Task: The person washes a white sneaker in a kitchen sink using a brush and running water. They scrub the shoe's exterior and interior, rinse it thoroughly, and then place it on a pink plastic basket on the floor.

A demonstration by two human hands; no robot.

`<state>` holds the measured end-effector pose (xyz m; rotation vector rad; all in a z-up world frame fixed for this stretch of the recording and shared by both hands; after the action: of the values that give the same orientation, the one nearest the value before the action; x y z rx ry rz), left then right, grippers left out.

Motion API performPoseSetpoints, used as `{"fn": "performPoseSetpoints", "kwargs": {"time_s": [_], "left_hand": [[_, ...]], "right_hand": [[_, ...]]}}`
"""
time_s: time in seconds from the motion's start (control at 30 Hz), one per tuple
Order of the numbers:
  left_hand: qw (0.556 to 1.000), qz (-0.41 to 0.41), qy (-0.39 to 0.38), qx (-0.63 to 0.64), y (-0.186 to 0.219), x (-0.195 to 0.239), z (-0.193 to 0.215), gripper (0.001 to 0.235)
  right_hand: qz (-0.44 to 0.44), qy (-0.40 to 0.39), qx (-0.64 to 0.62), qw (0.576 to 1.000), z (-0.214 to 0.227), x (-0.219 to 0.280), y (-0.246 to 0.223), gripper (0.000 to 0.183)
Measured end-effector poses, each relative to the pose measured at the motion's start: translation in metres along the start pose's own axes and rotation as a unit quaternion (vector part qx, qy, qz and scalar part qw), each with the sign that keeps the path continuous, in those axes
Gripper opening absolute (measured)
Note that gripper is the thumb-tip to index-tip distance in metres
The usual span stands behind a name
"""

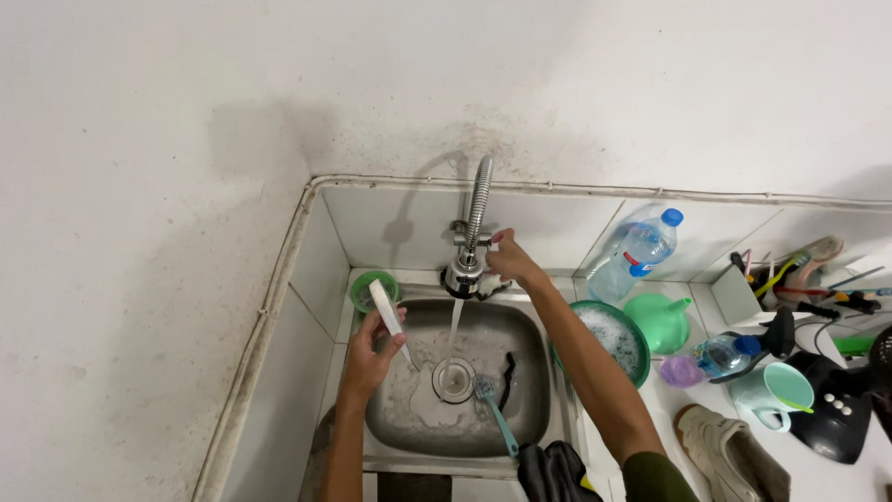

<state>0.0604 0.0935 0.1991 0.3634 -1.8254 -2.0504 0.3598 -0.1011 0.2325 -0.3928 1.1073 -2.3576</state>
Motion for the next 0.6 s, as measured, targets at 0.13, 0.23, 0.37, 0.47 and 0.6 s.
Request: {"fn": "performPoseSetpoints", "kwargs": {"time_s": [0.13, 0.23, 0.37, 0.47, 0.6], "left_hand": [[0.998, -0.018, -0.013, 0.053, -0.005, -0.002, -0.002, 0.065], [0.989, -0.029, -0.047, 0.136, -0.006, -0.007, -0.013, 0.07], [0.959, -0.067, -0.116, 0.248, 0.008, 0.004, -0.023, 0.085], [0.89, -0.104, -0.196, 0.398, 0.001, 0.004, -0.024, 0.086], [0.888, -0.132, -0.159, 0.41, -0.011, 0.018, -0.03, 0.091]], "right_hand": [[-0.028, -0.009, -0.238, 0.971, -0.008, -0.013, -0.021, 0.063], [-0.023, 0.028, -0.347, 0.937, 0.008, -0.02, -0.041, 0.064], [0.103, 0.025, -0.231, 0.967, 0.021, 0.022, -0.049, 0.056], [0.122, 0.233, -0.252, 0.932, -0.007, 0.101, -0.008, 0.002], [0.004, -0.11, -0.058, 0.992, -0.151, 0.195, 0.066, 0.058]]}}
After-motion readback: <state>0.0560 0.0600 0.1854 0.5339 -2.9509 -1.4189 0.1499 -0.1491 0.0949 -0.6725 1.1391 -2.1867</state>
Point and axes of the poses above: each hand's wrist, its own x-axis away from the middle knuckle, its own z-axis out of the back of the hand, y = z × x, the point moved 8 cm from there along -x, towards the middle knuckle, and after that the axes turned 13 degrees about z, right-handed, at the moved point
